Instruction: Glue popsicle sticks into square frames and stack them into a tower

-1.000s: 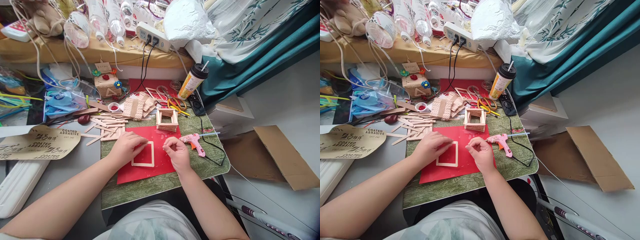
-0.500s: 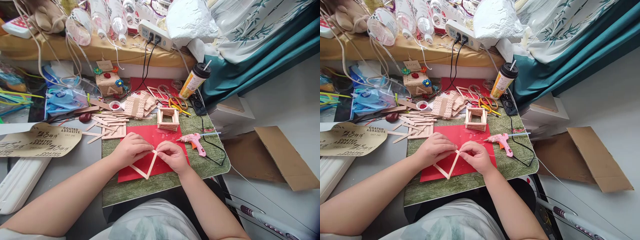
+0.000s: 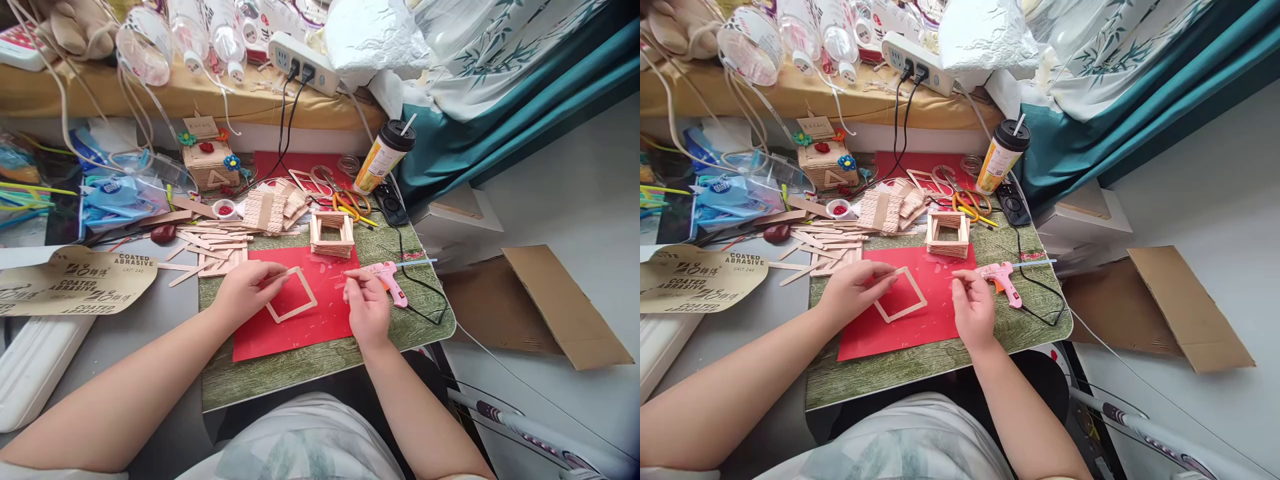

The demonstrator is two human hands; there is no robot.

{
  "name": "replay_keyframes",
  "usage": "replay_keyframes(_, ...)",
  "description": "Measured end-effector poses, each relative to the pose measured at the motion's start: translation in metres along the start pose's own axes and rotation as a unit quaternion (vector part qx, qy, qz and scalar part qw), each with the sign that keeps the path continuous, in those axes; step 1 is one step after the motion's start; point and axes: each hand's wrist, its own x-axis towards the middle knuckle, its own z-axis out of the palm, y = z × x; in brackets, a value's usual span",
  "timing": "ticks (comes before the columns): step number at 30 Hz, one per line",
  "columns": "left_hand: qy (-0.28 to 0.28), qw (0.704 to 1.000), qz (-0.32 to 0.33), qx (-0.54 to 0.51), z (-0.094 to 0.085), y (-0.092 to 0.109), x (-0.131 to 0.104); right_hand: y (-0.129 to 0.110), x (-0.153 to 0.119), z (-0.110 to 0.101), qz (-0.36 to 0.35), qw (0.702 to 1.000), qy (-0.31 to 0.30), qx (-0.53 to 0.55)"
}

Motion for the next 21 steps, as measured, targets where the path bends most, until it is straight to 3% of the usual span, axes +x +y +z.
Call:
replay_keyframes(3, 0.015, 0.997, -0.071, -0.032, 0.000, 0.000, -0.001, -0.007, -0.006, -0.006, -0.029, 0.988, -0.097, -0.115)
replay_keyframes(5, 0.020, 0.996, -0.086, -0.025, 0.000, 0.000, 0.000, -0.010, -0.013, -0.009, -0.061, 0.980, -0.118, -0.151)
replay_keyframes(8, 0.029, 0.998, -0.047, 0.028, -0.003, -0.001, 0.003, -0.015, -0.019, -0.017, -0.094, 0.974, -0.116, -0.172)
replay_keyframes(11, 0.068, 0.996, 0.029, 0.046, -0.004, 0.000, 0.005, -0.022, 0.002, -0.032, -0.151, 0.964, -0.080, -0.206)
replay_keyframes(13, 0.082, 0.993, 0.076, 0.037, -0.004, 0.001, 0.004, -0.022, 0.040, -0.047, -0.184, 0.947, -0.026, -0.263)
replay_keyframes(16, 0.031, 0.991, 0.129, 0.006, -0.002, 0.001, 0.004, -0.011, 0.124, -0.076, -0.194, 0.899, 0.059, -0.389)
replay_keyframes(18, -0.009, 0.990, 0.142, -0.012, 0.000, 0.000, 0.005, 0.004, 0.183, -0.094, -0.138, 0.871, 0.051, -0.469)
replay_keyframes(21, -0.028, 0.990, 0.134, -0.024, 0.001, 0.000, 0.006, 0.029, 0.249, -0.111, 0.039, 0.808, -0.003, -0.588)
